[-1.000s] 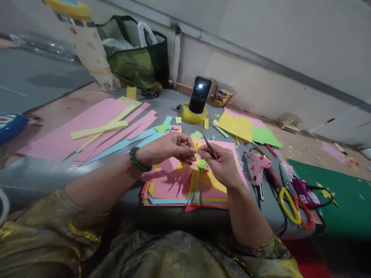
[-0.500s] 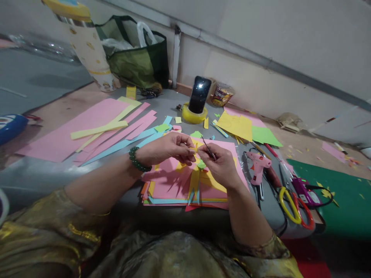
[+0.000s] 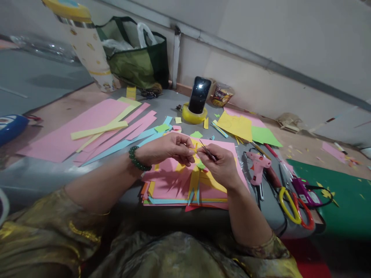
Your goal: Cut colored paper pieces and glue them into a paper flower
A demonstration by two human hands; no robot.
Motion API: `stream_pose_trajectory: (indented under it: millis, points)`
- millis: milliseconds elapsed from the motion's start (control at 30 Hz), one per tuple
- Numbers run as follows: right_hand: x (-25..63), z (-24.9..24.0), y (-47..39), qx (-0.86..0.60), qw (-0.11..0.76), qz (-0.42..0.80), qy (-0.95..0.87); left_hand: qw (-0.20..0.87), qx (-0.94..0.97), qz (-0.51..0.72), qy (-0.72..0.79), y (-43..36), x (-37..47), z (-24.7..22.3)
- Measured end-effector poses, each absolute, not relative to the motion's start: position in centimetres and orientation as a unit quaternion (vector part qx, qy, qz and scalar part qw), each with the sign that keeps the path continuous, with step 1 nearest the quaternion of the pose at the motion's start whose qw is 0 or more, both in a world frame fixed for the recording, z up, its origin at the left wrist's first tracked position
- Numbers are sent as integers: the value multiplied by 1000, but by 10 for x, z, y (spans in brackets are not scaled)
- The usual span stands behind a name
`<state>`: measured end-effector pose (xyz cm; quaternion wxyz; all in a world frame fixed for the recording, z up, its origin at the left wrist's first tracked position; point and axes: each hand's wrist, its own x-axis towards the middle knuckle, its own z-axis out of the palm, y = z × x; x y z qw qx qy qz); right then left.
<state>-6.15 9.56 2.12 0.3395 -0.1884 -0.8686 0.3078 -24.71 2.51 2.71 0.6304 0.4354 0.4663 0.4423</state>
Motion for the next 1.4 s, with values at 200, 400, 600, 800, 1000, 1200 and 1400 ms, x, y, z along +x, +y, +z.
stream_pose_trajectory:
  millis: [200,400,600,800,1000,1200,1400]
  points:
    - [-61,22,94,-188,325,310,-874,634,427,441,470,25,-247,27]
    - [-60,25,96,-186,306,309,-881,630,427,435,481,24,-246,31]
    - [-58,24,96,-184,302,304,-885,631,425,429,487,24,-245,33]
    - [-58,22,98,-165,312,278,-893,650,416,426,472,24,-247,30]
    - [-62,16,95,-168,356,206,-896,679,403,439,429,25,-251,26]
    - [-65,8,94,-196,382,163,-888,687,377,479,395,27,-246,23]
    - [-67,3,93,-192,406,119,-886,671,371,492,412,27,-243,21]
